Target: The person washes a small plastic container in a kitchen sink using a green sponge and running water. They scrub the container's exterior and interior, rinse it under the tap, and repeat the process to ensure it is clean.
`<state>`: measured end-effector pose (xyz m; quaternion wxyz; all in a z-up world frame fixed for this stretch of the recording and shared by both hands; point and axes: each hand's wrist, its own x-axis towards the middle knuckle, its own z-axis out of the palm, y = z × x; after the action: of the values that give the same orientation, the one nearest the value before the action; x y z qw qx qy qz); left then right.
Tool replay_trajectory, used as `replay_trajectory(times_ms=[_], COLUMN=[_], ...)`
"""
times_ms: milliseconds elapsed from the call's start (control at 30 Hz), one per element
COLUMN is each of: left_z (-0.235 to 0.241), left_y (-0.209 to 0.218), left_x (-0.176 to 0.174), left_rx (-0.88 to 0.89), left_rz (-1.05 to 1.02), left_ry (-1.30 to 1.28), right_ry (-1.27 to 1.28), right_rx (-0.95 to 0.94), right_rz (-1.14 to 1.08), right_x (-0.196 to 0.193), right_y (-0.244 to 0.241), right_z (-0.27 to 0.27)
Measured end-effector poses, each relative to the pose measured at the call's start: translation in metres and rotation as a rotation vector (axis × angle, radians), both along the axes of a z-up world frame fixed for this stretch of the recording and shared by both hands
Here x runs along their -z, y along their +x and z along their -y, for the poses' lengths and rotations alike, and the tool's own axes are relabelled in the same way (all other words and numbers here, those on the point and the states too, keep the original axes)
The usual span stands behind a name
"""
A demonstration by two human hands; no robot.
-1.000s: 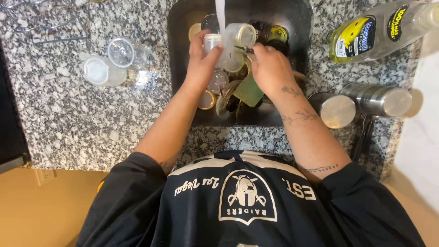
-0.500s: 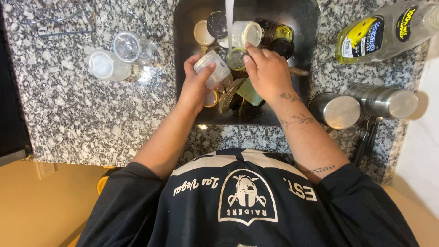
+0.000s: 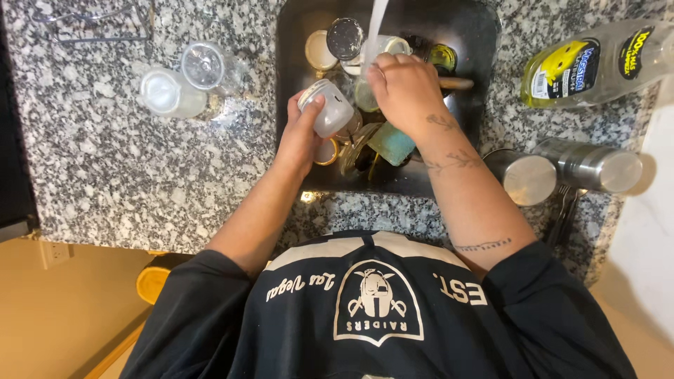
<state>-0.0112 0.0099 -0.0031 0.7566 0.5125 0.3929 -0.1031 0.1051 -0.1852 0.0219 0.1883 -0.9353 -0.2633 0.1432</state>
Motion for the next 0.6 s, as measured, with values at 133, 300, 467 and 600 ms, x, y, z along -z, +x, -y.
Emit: replay_trajectory(times_ms=[133,300,467,600], left_z=[0.002,0.009,0.015,0.026], left_y=[0.001,0.003,-0.002,0.001], left_x=[0.01,0.008,0.061,0.039], left_rx=[-0.056,0.002,-0.085,-0.122], left_rz=[0.047,0.069,0.317,0.341], left_ry=[-0.116,-0.164,-0.246,-0.342], right_ry=[0.099,-0.024,0.505,0.491], right_rx=[0.014,0.044,0.063,0.056], right_rz=[-0.028,0.199,-0.129,-0.102], right_x=[0.006,0.015,-0.005,0.016], right_y=[-0.004,-0.014,-0.047,-0.067], right_z=[0.008,0.016,0.029,0.028])
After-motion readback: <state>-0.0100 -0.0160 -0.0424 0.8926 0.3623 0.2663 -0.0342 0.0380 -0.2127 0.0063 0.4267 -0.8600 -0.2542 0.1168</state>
